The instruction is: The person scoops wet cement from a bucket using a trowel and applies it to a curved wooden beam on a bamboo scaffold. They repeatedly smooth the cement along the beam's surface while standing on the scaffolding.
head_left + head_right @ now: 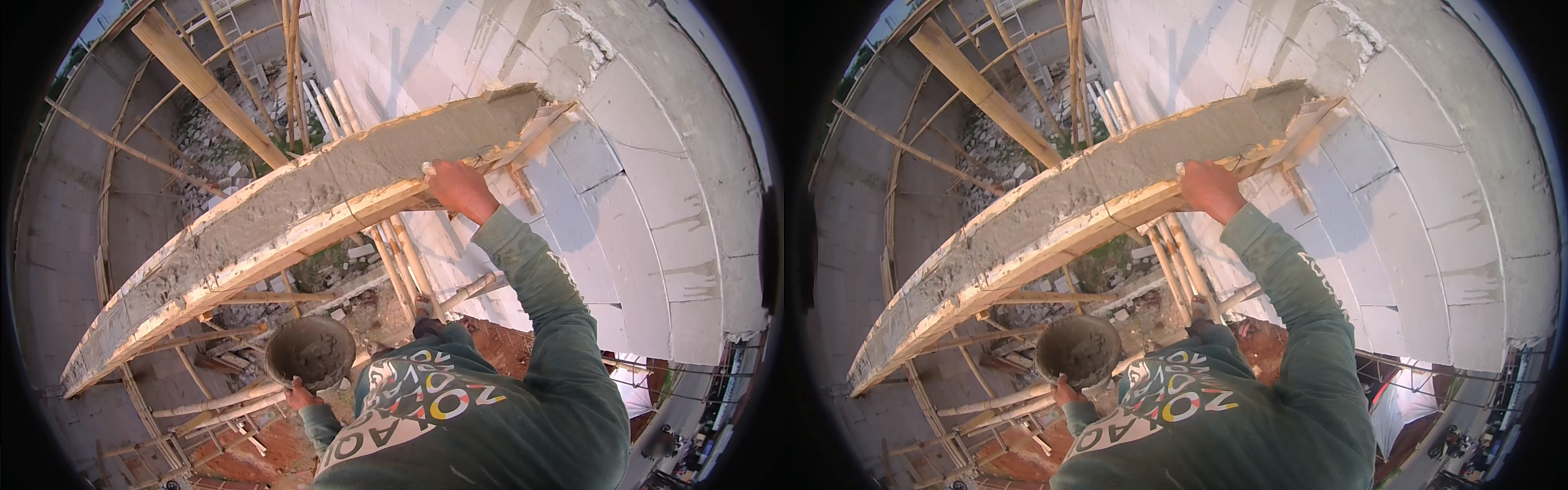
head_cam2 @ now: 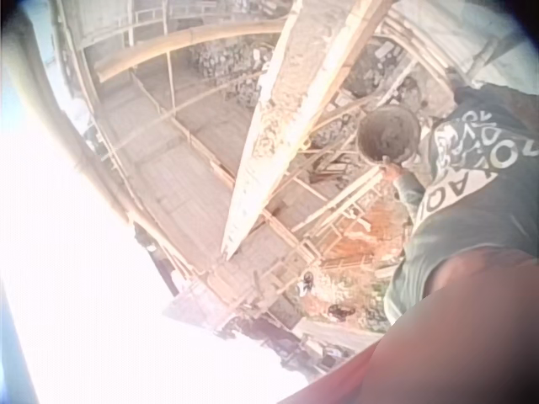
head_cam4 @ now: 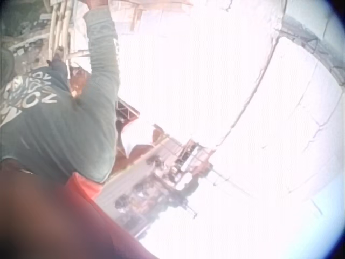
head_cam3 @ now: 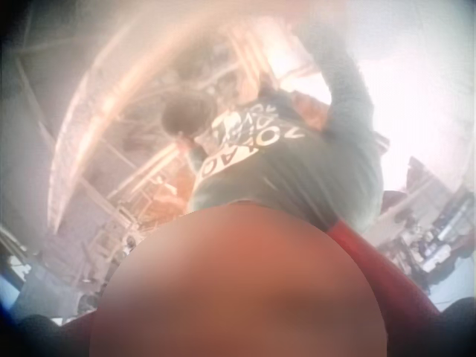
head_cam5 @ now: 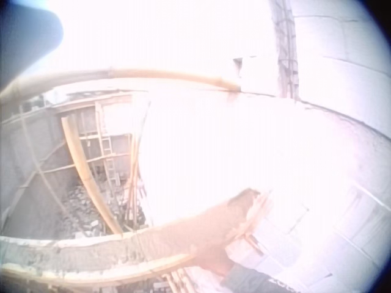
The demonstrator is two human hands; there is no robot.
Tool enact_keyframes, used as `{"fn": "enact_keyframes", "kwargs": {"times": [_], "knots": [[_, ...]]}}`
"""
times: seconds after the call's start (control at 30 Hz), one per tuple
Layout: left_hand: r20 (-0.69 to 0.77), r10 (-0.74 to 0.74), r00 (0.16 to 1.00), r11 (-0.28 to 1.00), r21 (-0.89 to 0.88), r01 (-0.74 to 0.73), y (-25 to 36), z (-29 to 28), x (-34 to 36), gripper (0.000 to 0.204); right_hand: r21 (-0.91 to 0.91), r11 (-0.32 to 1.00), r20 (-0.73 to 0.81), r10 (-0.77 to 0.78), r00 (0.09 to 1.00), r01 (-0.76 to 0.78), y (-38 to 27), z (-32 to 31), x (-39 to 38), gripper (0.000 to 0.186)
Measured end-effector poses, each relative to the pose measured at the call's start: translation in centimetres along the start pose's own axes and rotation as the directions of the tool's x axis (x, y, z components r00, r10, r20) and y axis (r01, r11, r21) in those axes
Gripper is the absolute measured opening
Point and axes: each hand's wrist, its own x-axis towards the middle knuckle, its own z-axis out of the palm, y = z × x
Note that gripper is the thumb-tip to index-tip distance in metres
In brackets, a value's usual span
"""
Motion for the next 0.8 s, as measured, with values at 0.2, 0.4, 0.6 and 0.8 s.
{"fn": "enact_keyframes", "kwargs": {"times": [0.2, 0.4, 0.6, 0.8], "knots": [[0.007, 0.013, 1.0, 1.0, -0.009, -0.013, 0.6, -0.3, -0.6, 0.047, -0.162, 0.964, -0.051, -0.224, 0.973, 0.213, -3.9, 0.4, -0.7, 0.016], [-0.051, 0.035, 0.998, 0.999, 0.038, -0.033, 0.7, -0.7, -1.1, 0.049, -0.283, 0.953, -0.152, 0.063, 0.986, -0.105, 4.2, -3.0, 1.1, 0.02], [-0.018, 0.043, 0.999, 0.999, -0.026, -0.043, 0.1, -1.1, -0.5, 0.053, -0.052, 0.999, 0.03, -0.01, 0.999, 0.012, 0.1, -0.4, 1.6, 0.022], [-0.016, 0.021, 1.0, 0.999, -0.041, -0.022, -0.1, -1.5, -0.2, 0.052, -0.031, 0.962, 0.046, -0.27, 0.962, 0.272, -7.6, 2.3, -0.4, 0.019]]}}
